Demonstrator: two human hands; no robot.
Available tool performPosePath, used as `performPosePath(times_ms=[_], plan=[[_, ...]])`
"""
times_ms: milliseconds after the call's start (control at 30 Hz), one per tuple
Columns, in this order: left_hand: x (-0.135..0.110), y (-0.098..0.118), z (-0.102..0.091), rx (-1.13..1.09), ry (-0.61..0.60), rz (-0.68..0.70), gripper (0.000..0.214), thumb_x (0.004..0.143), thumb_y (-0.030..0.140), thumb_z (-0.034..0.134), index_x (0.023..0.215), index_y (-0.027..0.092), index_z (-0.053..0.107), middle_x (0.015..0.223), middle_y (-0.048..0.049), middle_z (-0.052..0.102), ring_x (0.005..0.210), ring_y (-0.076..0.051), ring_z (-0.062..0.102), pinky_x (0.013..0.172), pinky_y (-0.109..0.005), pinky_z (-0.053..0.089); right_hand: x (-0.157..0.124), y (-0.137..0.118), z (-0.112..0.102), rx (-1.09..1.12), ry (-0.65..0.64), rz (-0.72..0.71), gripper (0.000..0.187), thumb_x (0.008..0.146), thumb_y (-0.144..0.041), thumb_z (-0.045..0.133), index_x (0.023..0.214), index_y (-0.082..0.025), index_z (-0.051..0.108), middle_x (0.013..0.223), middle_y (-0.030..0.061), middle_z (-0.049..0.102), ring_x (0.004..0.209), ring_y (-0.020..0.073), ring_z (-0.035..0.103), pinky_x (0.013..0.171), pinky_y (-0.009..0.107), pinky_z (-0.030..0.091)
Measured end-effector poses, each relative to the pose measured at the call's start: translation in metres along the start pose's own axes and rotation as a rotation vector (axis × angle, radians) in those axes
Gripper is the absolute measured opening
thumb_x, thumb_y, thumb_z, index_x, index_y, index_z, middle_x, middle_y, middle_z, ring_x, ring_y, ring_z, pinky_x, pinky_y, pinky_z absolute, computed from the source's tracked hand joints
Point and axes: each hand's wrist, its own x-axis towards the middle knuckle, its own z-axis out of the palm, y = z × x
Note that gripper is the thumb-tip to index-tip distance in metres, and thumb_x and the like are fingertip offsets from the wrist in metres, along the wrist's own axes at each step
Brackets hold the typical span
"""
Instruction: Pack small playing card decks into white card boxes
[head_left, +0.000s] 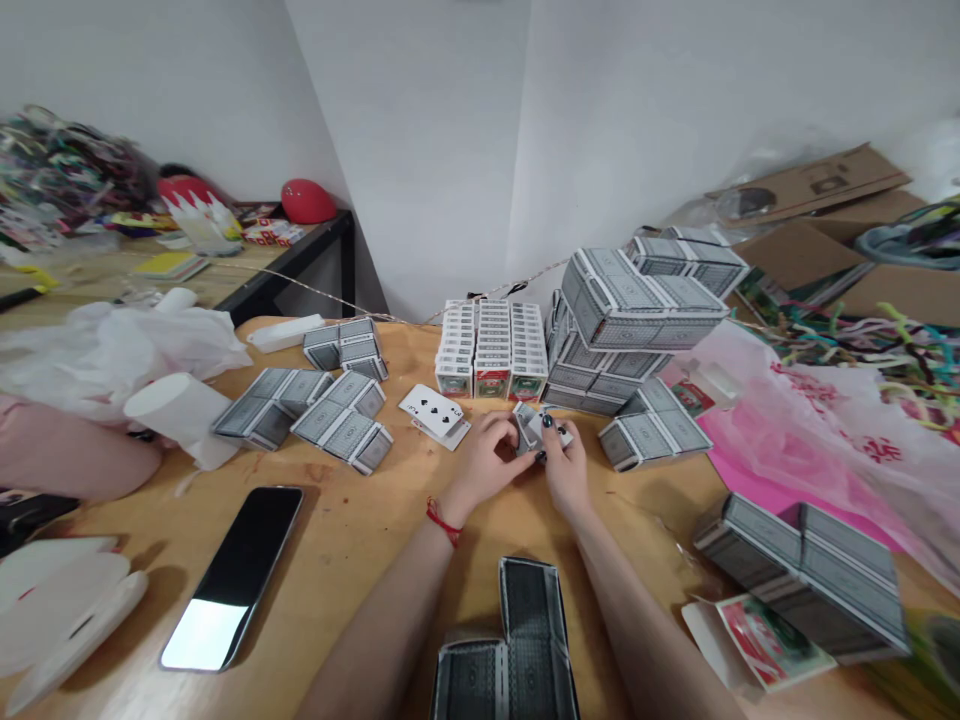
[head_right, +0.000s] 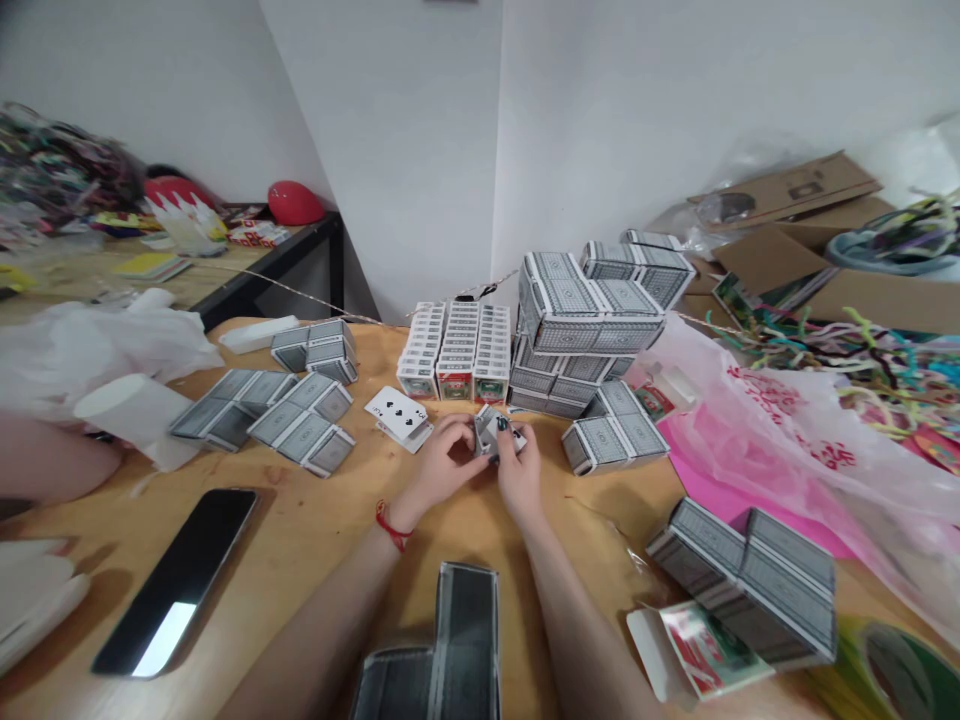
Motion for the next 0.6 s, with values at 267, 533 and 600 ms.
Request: performPosePath(times_ms=[267, 533, 600], plan=[[0.000, -0.007, -0.001, 0.126, 0.043, 0.054, 0.010, 0.070, 0.025, 0.061, 0.072, 0.018, 0.054, 0.108, -0.0069, 0.052, 0.104, -0.022, 0.044, 0.091, -0.039, 0.036, -0.009, -0.007, 0.000, 0.072, -0.258, -0.130, 0.028, 0.079, -0.040, 0.048, 0.101, -0.023, 0.051, 0.102, 0.0037, 0.052, 0.098, 0.0177, 0.049, 0.087, 0.032, 0.038], [-0.001, -0.009, 0.002, 0.217, 0.044, 0.124, 0.030, 0.073, 0.019, 0.055, 0.103, 0.017, 0.055, 0.110, -0.0081, 0.051, 0.104, -0.022, 0.044, 0.092, -0.039, 0.037, -0.011, -0.008, 0.003, -0.040, -0.300, -0.172, 0.037, 0.077, -0.035, 0.054, 0.111, -0.024, 0.048, 0.113, 0.0054, 0.051, 0.106, 0.0197, 0.047, 0.094, 0.036, 0.034], [-0.002, -0.009, 0.003, 0.220, 0.062, 0.128, 0.027, 0.073, 0.018, 0.054, 0.100, 0.017, 0.055, 0.110, -0.0083, 0.051, 0.103, -0.022, 0.045, 0.091, -0.039, 0.038, -0.012, -0.009, 0.004, -0.070, -0.294, -0.190, 0.040, 0.075, -0.034, 0.057, 0.112, -0.023, 0.048, 0.115, 0.0057, 0.051, 0.107, 0.0200, 0.047, 0.095, 0.036, 0.033]])
